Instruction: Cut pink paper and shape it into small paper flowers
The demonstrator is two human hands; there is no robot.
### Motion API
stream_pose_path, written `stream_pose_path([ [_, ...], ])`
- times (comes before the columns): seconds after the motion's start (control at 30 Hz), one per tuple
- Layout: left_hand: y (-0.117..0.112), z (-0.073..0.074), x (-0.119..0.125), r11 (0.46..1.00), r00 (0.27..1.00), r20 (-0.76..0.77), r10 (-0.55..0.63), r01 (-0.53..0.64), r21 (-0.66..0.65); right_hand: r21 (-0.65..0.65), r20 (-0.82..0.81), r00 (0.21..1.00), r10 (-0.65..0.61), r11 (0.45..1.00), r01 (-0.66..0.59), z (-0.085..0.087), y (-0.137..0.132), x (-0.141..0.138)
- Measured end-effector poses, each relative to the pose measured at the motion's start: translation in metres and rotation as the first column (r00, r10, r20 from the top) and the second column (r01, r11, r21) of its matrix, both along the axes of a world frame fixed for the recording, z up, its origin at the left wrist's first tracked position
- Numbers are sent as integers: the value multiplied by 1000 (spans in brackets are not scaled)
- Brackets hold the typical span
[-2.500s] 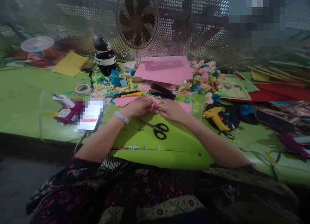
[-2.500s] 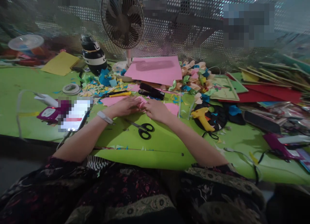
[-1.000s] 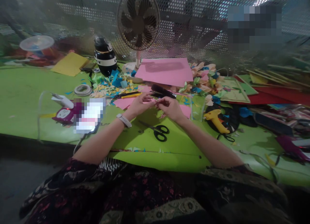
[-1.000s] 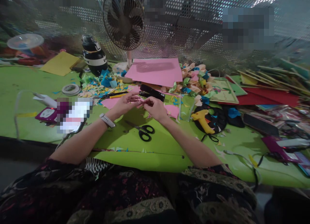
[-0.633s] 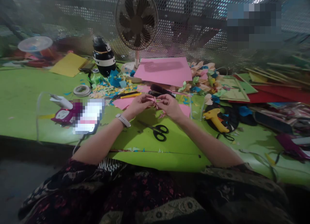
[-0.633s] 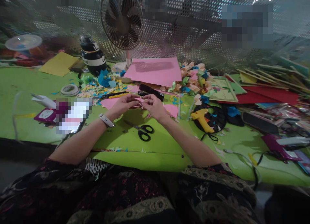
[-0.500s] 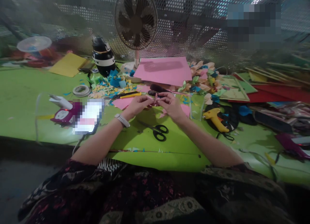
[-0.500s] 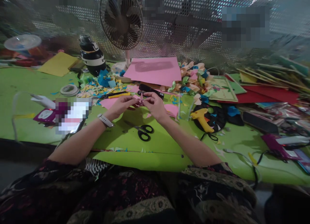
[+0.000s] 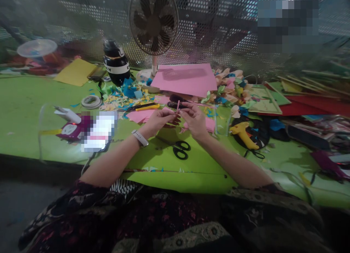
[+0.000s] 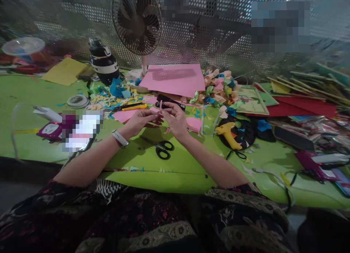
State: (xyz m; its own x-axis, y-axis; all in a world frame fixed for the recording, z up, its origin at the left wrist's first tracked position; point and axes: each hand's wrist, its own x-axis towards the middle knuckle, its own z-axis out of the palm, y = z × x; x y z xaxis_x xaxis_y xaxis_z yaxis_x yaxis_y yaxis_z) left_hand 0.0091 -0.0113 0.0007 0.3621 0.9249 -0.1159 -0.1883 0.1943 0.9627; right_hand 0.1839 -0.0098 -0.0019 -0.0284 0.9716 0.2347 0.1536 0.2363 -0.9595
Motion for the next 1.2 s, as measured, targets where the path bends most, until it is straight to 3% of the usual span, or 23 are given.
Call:
stream_pose_path([
  [0.1,4,4,-5,998,999,-12,53,-53,46,89,85,994,-70,994,62,7,15,15],
  [0.2,9,5,-8,990,991,1,130,-130,61,144,374,920,-119,987,69,15,31,34],
  [0.3,13,3,-11,981,982,11,188,-189,42,112,720,690,-66,994,-22,20,39,44],
  [0.4,16,-1,-13,973,974,17,226,-227,35,101,897,438,-62,993,-66,22,41,44],
  [0.47,17,-3,-14,971,972,14,235,-236,36,49,945,327,-23,996,-73,22,40,41],
  [0.53,16,-4,-13,973,974,6,228,-228,44,10,962,272,8,998,-64,21,41,39],
  [0.73,11,-2,-10,984,989,-25,147,-143,103,9,983,185,-1,999,-41,16,42,35],
  [0.9,10,-4,-9,986,993,-36,113,-108,124,56,983,176,-43,996,-64,12,43,35],
  [1.03,11,-2,-9,985,992,-54,116,-108,135,121,963,244,-118,993,2,16,41,37],
  [1.2,15,-3,-8,985,990,-45,131,-125,119,237,882,413,-225,971,22,21,42,43],
])
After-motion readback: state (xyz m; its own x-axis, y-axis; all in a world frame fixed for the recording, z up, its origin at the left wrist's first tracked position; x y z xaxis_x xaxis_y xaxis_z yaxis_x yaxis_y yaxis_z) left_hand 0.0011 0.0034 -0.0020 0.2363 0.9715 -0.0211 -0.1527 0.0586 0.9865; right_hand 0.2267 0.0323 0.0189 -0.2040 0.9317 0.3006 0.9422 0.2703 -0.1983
